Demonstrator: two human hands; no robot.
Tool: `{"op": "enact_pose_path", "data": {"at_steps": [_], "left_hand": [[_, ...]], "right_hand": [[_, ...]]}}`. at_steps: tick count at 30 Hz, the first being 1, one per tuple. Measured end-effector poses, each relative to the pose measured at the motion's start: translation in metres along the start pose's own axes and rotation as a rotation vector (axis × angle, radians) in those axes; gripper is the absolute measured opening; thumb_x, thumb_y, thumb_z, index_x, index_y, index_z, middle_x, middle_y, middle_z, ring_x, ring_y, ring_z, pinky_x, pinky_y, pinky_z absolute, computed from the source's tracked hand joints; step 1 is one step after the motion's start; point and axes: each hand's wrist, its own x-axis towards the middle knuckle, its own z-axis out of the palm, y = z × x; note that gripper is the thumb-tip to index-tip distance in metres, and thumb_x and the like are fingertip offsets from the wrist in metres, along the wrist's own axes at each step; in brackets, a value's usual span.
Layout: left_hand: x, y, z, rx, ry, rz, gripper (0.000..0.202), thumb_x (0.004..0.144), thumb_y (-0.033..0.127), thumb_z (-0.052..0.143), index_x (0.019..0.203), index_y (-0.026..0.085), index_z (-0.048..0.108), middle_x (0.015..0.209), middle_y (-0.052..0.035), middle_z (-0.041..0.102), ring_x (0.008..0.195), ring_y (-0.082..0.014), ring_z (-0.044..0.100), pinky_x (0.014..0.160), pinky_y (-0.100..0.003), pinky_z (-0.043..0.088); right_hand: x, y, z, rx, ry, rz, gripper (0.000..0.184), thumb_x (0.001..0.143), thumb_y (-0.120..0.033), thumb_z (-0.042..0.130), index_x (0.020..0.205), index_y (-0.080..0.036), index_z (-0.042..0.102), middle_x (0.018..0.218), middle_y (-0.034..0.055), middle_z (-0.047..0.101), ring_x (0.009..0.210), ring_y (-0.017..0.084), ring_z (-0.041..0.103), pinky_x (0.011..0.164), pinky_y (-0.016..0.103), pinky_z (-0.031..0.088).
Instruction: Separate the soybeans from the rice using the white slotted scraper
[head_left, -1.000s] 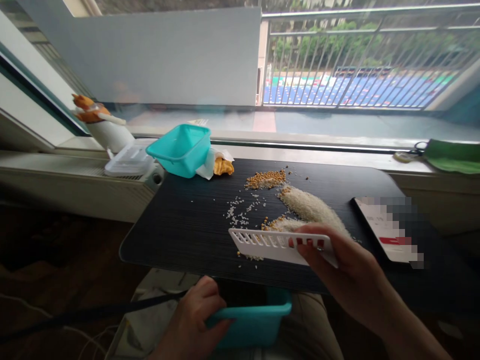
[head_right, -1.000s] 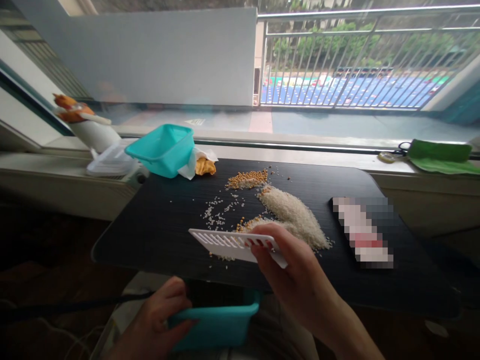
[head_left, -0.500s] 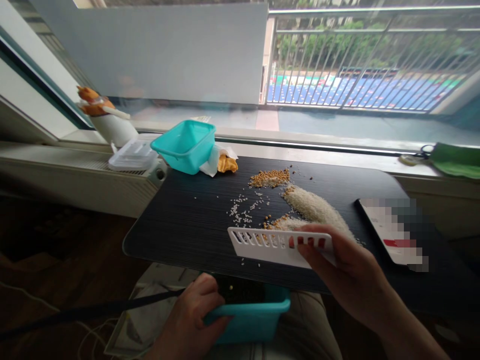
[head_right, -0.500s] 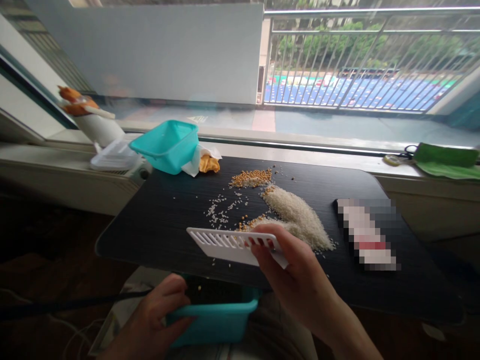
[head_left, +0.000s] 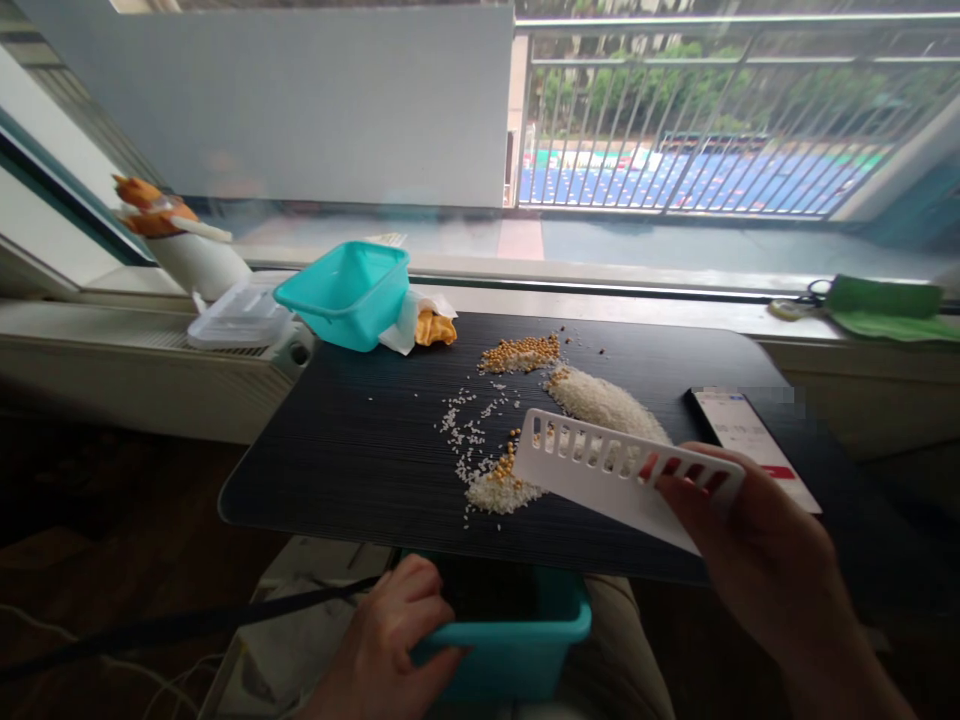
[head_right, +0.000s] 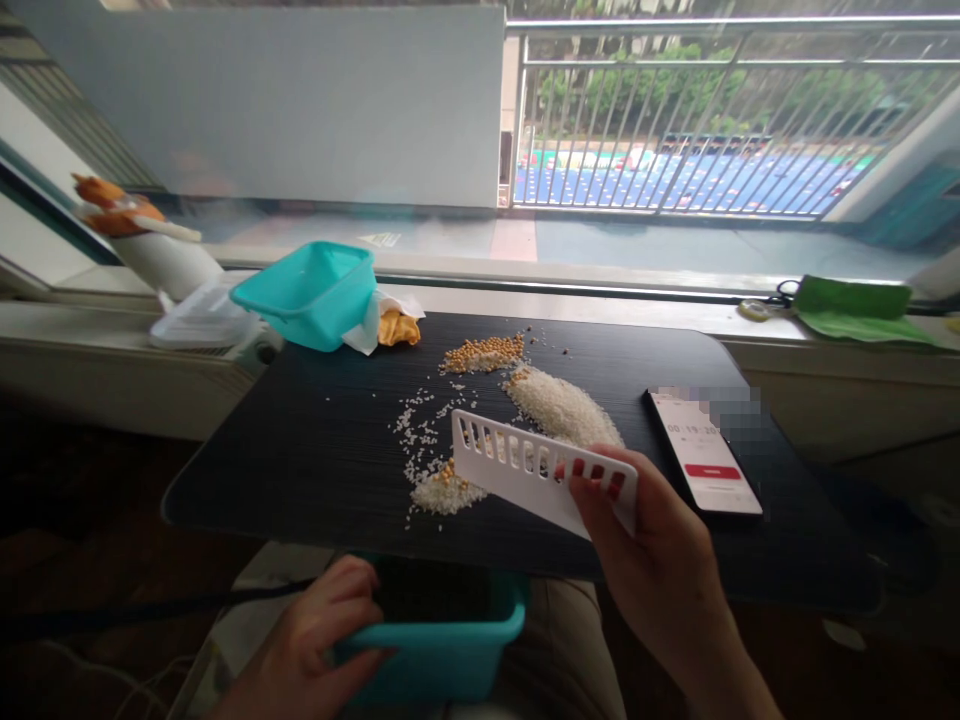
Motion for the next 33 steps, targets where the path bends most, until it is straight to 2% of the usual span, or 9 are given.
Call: {"op": "enact_pose_path", "data": {"at_steps": [5,10,13,18,25,29,33], "left_hand": [[0.002,0.004,0.005,-0.017,0.000,0.023,0.017,0.070,0.000,0.064,0.066,0.016,0.065,0.074,-0.0042,0.063,0.078,-0.0217,0.063,0.065,-0.028,0.051],[0.004,0.005,0.005,-0.029,0.000,0.017,0.017,0.073,0.000,0.063,0.065,0.016,0.064,0.074,-0.0048,0.063,0.077,-0.0214,0.062,0.065,-0.028,0.050],[0.007,0.005,0.006,-0.030,-0.003,0.018,0.018,0.073,0.000,0.063,0.065,0.016,0.064,0.073,-0.0045,0.062,0.076,-0.0211,0.062,0.064,-0.028,0.050],[0.009,0.007,0.006,-0.038,-0.013,0.013,0.019,0.073,-0.001,0.063,0.065,0.016,0.065,0.072,-0.0035,0.062,0.075,-0.0202,0.061,0.063,-0.027,0.049],[0.011,0.009,0.004,-0.037,0.002,0.018,0.020,0.071,-0.002,0.062,0.063,0.017,0.063,0.070,-0.0024,0.061,0.074,-0.0190,0.061,0.061,-0.026,0.047],[0.012,0.008,0.005,-0.041,0.003,0.012,0.019,0.071,0.000,0.063,0.063,0.017,0.063,0.070,-0.0019,0.061,0.073,-0.0187,0.061,0.061,-0.026,0.047],[0.012,0.008,0.006,-0.046,-0.004,0.003,0.019,0.072,0.000,0.063,0.064,0.017,0.063,0.071,-0.0025,0.061,0.074,-0.0190,0.061,0.061,-0.026,0.048]], "right_hand": [[0.000,0.005,0.002,0.023,-0.018,0.024,0.018,0.091,-0.037,0.065,0.105,-0.026,0.068,0.084,-0.0005,0.078,0.071,0.018,0.074,0.066,0.025,0.061],[-0.003,0.000,-0.001,0.054,-0.002,0.047,0.015,0.088,-0.035,0.067,0.100,-0.027,0.071,0.082,-0.0021,0.078,0.069,0.016,0.072,0.063,0.022,0.059],[-0.004,-0.002,0.000,0.062,0.054,0.119,0.016,0.088,-0.037,0.067,0.100,-0.026,0.071,0.083,-0.0013,0.077,0.069,0.016,0.071,0.063,0.022,0.057],[-0.005,-0.004,0.002,0.157,0.033,0.215,0.022,0.085,-0.041,0.071,0.100,-0.025,0.070,0.083,-0.0006,0.077,0.074,0.019,0.072,0.069,0.026,0.059],[-0.005,-0.004,-0.005,0.137,0.025,0.227,0.027,0.084,-0.046,0.071,0.100,-0.025,0.069,0.083,0.0034,0.077,0.071,0.022,0.071,0.065,0.031,0.059],[-0.006,-0.003,-0.007,0.079,0.032,0.200,0.022,0.083,-0.044,0.071,0.097,-0.026,0.071,0.079,-0.0006,0.075,0.066,0.017,0.068,0.060,0.025,0.057],[-0.008,-0.003,-0.008,0.065,0.029,0.181,0.022,0.082,-0.043,0.072,0.096,-0.025,0.072,0.078,-0.0007,0.075,0.065,0.017,0.068,0.057,0.023,0.055]]}}
